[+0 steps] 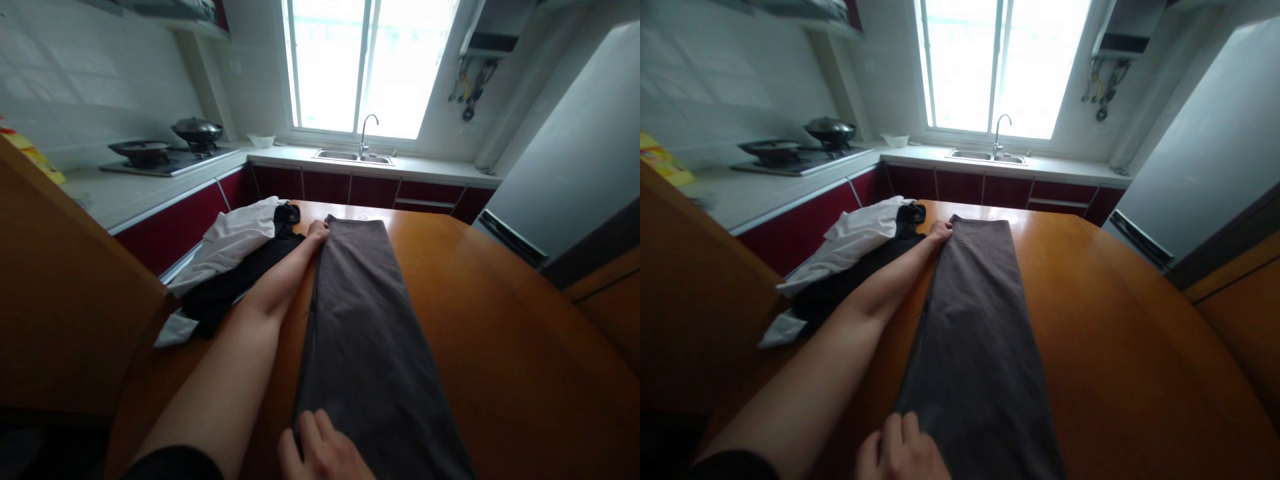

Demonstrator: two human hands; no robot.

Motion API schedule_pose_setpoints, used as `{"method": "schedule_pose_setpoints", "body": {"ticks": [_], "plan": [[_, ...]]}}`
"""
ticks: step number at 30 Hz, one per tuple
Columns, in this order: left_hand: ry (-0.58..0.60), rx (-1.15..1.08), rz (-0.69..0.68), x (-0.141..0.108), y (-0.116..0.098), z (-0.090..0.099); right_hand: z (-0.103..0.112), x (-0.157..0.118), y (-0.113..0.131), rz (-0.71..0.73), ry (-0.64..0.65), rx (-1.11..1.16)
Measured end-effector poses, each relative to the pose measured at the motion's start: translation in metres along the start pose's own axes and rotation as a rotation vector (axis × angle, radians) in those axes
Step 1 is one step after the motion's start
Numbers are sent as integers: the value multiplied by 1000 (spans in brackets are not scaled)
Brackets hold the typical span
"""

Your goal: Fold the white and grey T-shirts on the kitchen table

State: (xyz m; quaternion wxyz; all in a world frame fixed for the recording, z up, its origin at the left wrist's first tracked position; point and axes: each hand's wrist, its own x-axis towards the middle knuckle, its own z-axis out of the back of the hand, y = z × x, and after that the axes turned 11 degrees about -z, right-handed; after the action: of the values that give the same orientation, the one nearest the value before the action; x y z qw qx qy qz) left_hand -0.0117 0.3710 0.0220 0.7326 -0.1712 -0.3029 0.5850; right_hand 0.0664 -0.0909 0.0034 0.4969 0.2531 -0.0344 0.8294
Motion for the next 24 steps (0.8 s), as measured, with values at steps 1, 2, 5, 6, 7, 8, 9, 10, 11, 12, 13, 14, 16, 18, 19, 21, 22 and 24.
{"method": "schedule_pose_setpoints", "body": {"ticks": [1,2,5,6,7,8,9,10,11,12,13,14,16,18,19,21,22,24], "plan": [[7,3,-15,-3,-3,2,9,2,-5,59,55,30],[9,4,-36,-6,-7,5,18,4,-9,103,111,64],[-2,4,-119,-21,-20,18,38,8,-18,98,282,161],[-7,2,-154,-29,-25,25,42,8,-19,72,336,193],[-6,-4,-200,-40,-31,32,45,8,-20,44,387,231],[6,-20,-258,-53,-37,40,47,7,-22,19,433,277],[27,-46,-324,-69,-43,50,49,6,-23,-5,474,332],[60,-80,-388,-89,-49,60,52,4,-25,-25,510,399],[100,-118,-433,-112,-55,72,55,3,-29,-41,540,474],[138,-148,-458,-137,-61,84,59,2,-34,-55,562,548],[182,-159,-467,-165,-65,97,64,2,-40,-72,579,613],[232,-153,-468,-193,-68,109,68,2,-48,-99,588,663],[361,-138,-464,-251,-73,131,77,4,-68,-176,568,699],[538,-158,-511,-305,-74,146,84,5,-91,-262,507,663],[611,-180,-564,-328,-74,151,88,4,-103,-289,472,633],[669,-208,-669,-366,-73,154,96,-4,-125,-304,419,577],[672,-207,-715,-381,-73,153,101,-10,-134,-298,407,554],[651,-181,-787,-400,-73,147,112,-29,-147,-265,405,525]]}}
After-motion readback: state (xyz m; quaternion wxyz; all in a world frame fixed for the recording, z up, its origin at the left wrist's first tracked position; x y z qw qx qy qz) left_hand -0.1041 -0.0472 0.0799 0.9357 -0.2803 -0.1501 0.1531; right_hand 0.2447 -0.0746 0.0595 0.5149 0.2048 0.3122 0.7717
